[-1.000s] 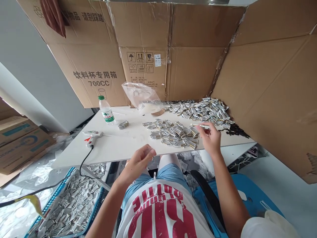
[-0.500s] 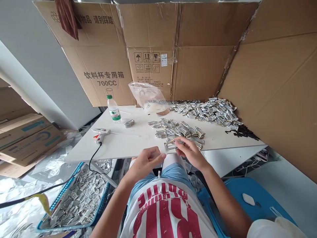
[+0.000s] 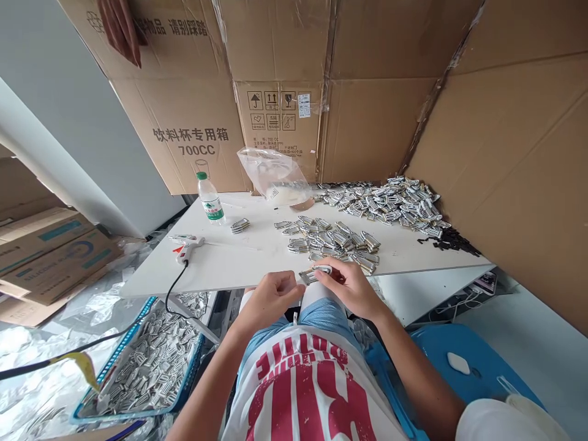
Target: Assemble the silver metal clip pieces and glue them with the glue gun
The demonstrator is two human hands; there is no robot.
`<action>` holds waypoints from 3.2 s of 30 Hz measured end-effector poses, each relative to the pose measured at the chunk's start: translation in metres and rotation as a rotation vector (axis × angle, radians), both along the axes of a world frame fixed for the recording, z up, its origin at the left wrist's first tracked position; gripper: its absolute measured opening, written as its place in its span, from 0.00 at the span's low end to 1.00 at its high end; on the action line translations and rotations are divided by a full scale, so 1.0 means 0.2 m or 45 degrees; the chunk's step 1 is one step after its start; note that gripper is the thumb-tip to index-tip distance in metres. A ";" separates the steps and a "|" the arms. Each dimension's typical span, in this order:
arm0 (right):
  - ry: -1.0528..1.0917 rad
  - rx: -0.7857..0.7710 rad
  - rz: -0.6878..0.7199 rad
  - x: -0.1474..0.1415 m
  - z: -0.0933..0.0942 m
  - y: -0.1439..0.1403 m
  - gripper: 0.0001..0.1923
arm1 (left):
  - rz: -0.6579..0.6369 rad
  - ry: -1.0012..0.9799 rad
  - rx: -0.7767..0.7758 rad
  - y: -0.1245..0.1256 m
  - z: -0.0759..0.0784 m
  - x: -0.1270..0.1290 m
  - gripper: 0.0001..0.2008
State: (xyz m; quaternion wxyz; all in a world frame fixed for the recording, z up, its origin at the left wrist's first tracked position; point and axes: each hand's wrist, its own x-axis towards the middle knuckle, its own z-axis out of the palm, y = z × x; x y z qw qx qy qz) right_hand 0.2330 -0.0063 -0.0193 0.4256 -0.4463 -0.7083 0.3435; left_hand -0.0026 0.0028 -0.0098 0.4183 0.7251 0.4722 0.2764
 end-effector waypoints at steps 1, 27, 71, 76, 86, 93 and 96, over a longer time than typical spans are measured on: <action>-0.005 0.004 -0.001 -0.01 0.00 0.00 0.17 | 0.017 0.013 0.007 0.00 0.00 0.00 0.23; 0.223 -0.271 0.201 -0.12 -0.04 -0.01 0.18 | 0.109 0.025 -0.031 -0.01 0.04 0.01 0.28; 0.788 -0.577 0.188 -0.12 -0.11 0.07 0.14 | 0.071 -0.441 -0.120 0.05 0.02 -0.04 0.28; 0.692 -0.542 0.208 -0.12 -0.08 0.05 0.14 | 0.099 -0.353 -0.095 0.04 0.02 -0.04 0.26; 0.363 -0.347 0.277 -0.08 -0.08 0.02 0.19 | 0.004 -0.020 -0.014 0.01 0.02 -0.04 0.19; 0.009 0.223 0.237 -0.03 -0.02 0.02 0.10 | 0.003 -0.030 0.000 0.01 0.03 -0.04 0.17; -0.093 0.347 0.328 -0.03 -0.02 0.03 0.08 | -0.018 -0.056 -0.004 0.02 0.04 -0.05 0.16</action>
